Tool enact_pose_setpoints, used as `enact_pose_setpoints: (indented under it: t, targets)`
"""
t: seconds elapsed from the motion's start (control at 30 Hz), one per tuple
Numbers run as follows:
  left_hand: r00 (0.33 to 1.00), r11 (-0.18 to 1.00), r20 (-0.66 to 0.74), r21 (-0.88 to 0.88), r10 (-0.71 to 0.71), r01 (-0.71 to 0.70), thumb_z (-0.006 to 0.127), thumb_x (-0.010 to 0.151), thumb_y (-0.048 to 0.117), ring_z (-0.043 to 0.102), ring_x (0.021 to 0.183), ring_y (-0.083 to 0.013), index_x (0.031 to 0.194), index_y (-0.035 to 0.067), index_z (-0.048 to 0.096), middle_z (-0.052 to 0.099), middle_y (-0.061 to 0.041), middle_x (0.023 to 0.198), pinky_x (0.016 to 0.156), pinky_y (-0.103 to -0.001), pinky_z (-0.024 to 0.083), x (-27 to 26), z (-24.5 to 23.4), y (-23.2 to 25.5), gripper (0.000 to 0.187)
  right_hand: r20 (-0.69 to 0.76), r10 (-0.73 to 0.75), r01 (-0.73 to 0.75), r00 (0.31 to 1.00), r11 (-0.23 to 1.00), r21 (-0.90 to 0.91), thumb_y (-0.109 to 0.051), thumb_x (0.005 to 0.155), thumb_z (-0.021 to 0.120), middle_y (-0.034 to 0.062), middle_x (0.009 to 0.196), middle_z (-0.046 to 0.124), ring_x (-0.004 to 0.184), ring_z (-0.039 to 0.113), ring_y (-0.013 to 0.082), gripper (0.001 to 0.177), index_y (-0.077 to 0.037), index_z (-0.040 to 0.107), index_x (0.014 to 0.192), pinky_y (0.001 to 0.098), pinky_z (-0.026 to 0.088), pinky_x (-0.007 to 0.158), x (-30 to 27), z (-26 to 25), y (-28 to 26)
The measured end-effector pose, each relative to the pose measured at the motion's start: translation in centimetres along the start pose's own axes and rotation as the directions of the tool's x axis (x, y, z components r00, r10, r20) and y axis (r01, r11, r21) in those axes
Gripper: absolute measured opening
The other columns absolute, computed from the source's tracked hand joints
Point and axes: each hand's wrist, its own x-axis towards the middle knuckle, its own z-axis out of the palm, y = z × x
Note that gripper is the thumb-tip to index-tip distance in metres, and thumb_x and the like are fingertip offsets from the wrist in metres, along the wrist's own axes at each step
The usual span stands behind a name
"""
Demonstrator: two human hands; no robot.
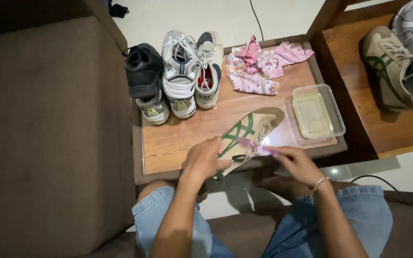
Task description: Cleaning a sneaker with a toothbrush and cleaning solution while sitting on a couch.
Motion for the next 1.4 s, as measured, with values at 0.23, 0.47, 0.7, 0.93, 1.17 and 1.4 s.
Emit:
enact_pose_setpoints:
  t: [0.23,0.47,0.7,0.93,1.17,1.4]
  targets:
    - [1.0,1.0,-0.002,-0.009,-0.002,0.002,0.079,0.081,0.045,0.066,0.102,-0.0469,0.096,0.013,0.048,0.064,-0.016,0.094,0.086,-0.056,0.052,-0.1,-0.5,0.4,0.047,-0.073,0.053,-0.056,0.996,0.998,-0.037,-0.007,0.099,0.06,0.027,0.122,0.072,0.125,0.061,0.0431,0.03,-0.001,0.073,0.126,0.0551,0.045,0.109,0.6,-1.0,1.5]
    - [0.999,0.999,0.013,-0.002,-0.032,0.032,0.077,0.083,0.047,0.065,0.105,-0.046,0.097,0.014,0.047,0.063,-0.017,0.099,0.089,-0.056,0.051,-0.3,-0.6,0.3,0.047,-0.125,0.147,-0.153,0.981,0.988,-0.035,-0.014,0.101,0.06,0.0191,0.124,0.073,0.127,0.062,0.0334,0.03,-0.01,0.074,0.128,0.0495,0.046,0.11,0.5,-0.7,1.9]
    - [0.999,0.999,0.014,-0.024,-0.033,0.034,0.076,0.084,0.046,0.064,0.106,-0.0478,0.098,0.014,0.044,0.063,-0.018,0.098,0.09,-0.057,0.05,0.0,-0.5,0.2,0.047,-0.097,0.17,-0.173,0.981,0.985,-0.022,-0.017,0.103,0.056,0.0233,0.122,0.073,0.128,0.06,0.0397,0.031,-0.006,0.075,0.125,0.0526,0.042,0.113,0.4,-1.6,0.0]
    - [0.999,0.998,0.012,-0.025,-0.05,0.05,0.075,0.086,0.047,0.065,0.103,-0.0441,0.097,0.014,0.044,0.062,-0.014,0.093,0.088,-0.053,0.052,-0.3,-0.6,0.4,0.047,-0.285,0.142,-0.173,0.948,0.981,-0.086,-0.021,0.105,0.062,0.0104,0.118,0.075,0.122,0.064,0.0265,0.025,-0.015,0.076,0.126,0.0442,0.046,0.108,1.2,-1.3,5.5]
    - [1.0,0.999,0.007,-0.037,-0.024,0.024,0.076,0.087,0.043,0.065,0.102,-0.0455,0.097,0.013,0.043,0.061,-0.016,0.093,0.086,-0.054,0.052,0.0,-0.5,0.2,0.045,-0.225,0.19,-0.216,0.956,0.972,-0.094,-0.019,0.102,0.061,0.0182,0.116,0.075,0.122,0.063,0.0368,0.027,-0.015,0.077,0.123,0.0511,0.047,0.107,1.1,-1.2,4.1]
    - [1.0,1.0,-0.027,-0.022,-0.004,0.004,0.079,0.084,0.042,0.066,0.101,-0.045,0.097,0.014,0.045,0.062,-0.015,0.093,0.086,-0.053,0.052,0.1,-0.1,-0.2,0.046,-0.235,0.128,-0.154,0.964,0.983,-0.096,-0.013,0.103,0.058,0.0198,0.101,0.077,0.109,0.069,0.0338,0.027,-0.012,0.078,0.122,0.0515,0.051,0.098,1.3,-1.5,1.5]
